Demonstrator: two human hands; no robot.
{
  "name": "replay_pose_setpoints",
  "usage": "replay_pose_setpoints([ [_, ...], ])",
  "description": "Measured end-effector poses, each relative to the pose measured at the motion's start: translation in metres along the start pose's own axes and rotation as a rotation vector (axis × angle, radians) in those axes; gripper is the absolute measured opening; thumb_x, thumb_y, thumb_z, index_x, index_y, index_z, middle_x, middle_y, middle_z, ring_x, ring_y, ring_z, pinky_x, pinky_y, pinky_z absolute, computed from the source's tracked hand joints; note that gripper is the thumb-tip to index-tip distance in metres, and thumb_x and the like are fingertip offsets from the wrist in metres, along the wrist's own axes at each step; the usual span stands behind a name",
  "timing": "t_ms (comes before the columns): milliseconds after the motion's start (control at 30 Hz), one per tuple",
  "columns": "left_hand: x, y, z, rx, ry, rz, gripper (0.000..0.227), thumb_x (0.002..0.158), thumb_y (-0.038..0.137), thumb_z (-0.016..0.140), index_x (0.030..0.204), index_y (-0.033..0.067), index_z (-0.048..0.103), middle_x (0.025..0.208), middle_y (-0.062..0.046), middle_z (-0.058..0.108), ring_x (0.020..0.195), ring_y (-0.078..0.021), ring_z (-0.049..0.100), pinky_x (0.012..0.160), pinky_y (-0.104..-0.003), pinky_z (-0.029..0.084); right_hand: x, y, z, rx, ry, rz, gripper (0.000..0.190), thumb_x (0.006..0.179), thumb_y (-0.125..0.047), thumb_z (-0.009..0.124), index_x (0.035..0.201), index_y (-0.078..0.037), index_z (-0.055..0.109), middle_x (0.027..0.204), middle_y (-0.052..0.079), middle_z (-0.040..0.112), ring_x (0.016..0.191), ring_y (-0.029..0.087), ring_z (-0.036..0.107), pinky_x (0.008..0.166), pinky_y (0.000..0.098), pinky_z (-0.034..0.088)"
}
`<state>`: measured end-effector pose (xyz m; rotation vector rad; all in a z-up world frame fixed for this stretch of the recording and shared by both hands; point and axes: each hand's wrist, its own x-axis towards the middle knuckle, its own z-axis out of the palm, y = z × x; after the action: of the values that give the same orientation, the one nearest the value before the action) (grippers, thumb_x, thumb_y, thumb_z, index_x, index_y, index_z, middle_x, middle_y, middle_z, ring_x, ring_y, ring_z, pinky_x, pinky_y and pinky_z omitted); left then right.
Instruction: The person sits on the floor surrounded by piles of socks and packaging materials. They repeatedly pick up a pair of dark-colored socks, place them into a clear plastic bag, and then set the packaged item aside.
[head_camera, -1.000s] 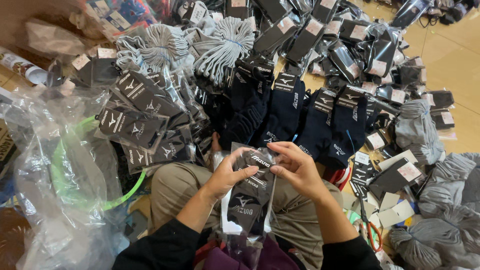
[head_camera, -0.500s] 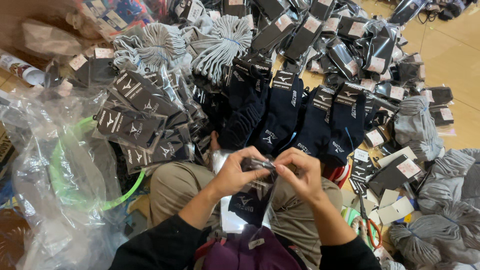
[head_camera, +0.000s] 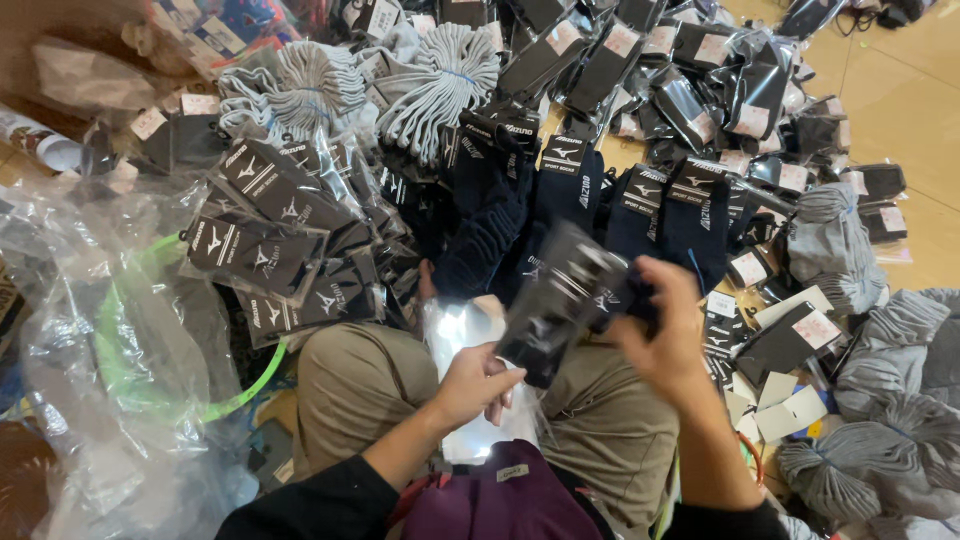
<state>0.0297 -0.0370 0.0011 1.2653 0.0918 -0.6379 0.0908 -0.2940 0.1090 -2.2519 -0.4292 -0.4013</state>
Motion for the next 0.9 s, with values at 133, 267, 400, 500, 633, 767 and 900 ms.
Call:
replay_pose_setpoints([
  [133, -0.007, 0.028, 0.006, -0.206, -0.122, -0.026, 0.032, 0.098, 0.020, 0.066, 0.109, -0.0069, 0.054, 0.065, -0.019, 0.068, 0.040, -0.0247, 0.060, 0.036, -0.026, 0.045, -0.028, -0.036, 0.008, -0.014, -0.527, -0.213, 0.094, 0.057, -0.018, 0.104, 0.140, -0.023, 0.061, 0.160, 0.018, 0.033, 0.150, 0.037, 0.032, 0.121, 0.0581, 0.029],
  [267, -0.016, 0.071, 0.013, -0.160, -0.137, 0.317, 0.029, 0.101, 0.034, 0.059, 0.096, 0.0059, 0.060, 0.076, -0.008, 0.059, 0.061, -0.0134, 0.054, 0.058, -0.024, 0.042, -0.025, -0.052, -0.013, 0.116, -0.154, -0.187, 0.019, 0.088, -0.002, 0.075, 0.105, -0.010, 0.075, 0.100, 0.007, 0.074, 0.087, 0.020, 0.070, 0.079, 0.0289, 0.058],
  [400, -0.007, 0.069, 0.017, 0.298, -0.101, 0.565, 0.080, 0.077, 0.045, 0.087, 0.142, 0.0123, 0.056, 0.109, -0.006, 0.071, 0.090, -0.0167, 0.064, 0.084, -0.031, 0.055, -0.029, -0.045, -0.018, 0.293, -0.094, 0.040, 0.021, 0.081, -0.010, 0.082, 0.101, -0.008, 0.079, 0.080, 0.004, 0.083, 0.070, 0.018, 0.079, 0.070, 0.0296, 0.060],
  [500, -0.014, 0.062, 0.025, 0.320, -0.085, 0.461, 0.028, 0.106, 0.021, 0.057, 0.125, 0.0069, 0.072, 0.091, -0.013, 0.079, 0.077, -0.0125, 0.066, 0.075, -0.032, 0.057, -0.053, -0.007, 0.001, 0.268, -0.137, 0.170, 0.022, 0.087, -0.013, 0.076, 0.109, -0.014, 0.082, 0.086, 0.001, 0.085, 0.083, 0.013, 0.080, 0.079, 0.0284, 0.060],
  [633, -0.008, 0.041, 0.030, 0.227, -0.036, 0.437, 0.032, 0.105, 0.009, 0.051, 0.124, 0.0147, 0.076, 0.094, -0.007, 0.081, 0.087, -0.0121, 0.074, 0.082, -0.030, 0.059, -0.079, 0.001, 0.015, 0.509, -0.140, 0.187, 0.029, 0.085, 0.001, 0.067, 0.108, -0.007, 0.084, 0.102, 0.016, 0.083, 0.092, 0.029, 0.079, 0.084, 0.0414, 0.058],
  [767, 0.011, -0.019, 0.011, 0.224, 0.125, 0.375, 0.041, 0.091, -0.006, 0.048, 0.093, 0.0125, 0.084, 0.087, -0.008, 0.082, 0.088, -0.0172, 0.075, 0.088, -0.034, 0.057, -0.121, 0.068, 0.016, 0.175, 0.101, 0.371, 0.032, 0.086, 0.006, 0.064, 0.100, -0.015, 0.084, 0.105, 0.013, 0.078, 0.098, 0.032, 0.072, 0.093, 0.0438, 0.052],
  [900, 0.008, -0.023, 0.003, 0.233, 0.160, 0.262, 0.040, 0.090, -0.004, 0.047, 0.094, 0.0138, 0.083, 0.090, -0.006, 0.079, 0.087, -0.0149, 0.069, 0.086, -0.035, 0.057, -0.185, 0.181, 0.007, -0.374, 0.286, 0.923, 0.016, 0.093, -0.031, 0.082, 0.105, -0.021, 0.079, 0.091, 0.014, 0.075, 0.092, 0.039, 0.070, 0.084, 0.0488, 0.051],
])
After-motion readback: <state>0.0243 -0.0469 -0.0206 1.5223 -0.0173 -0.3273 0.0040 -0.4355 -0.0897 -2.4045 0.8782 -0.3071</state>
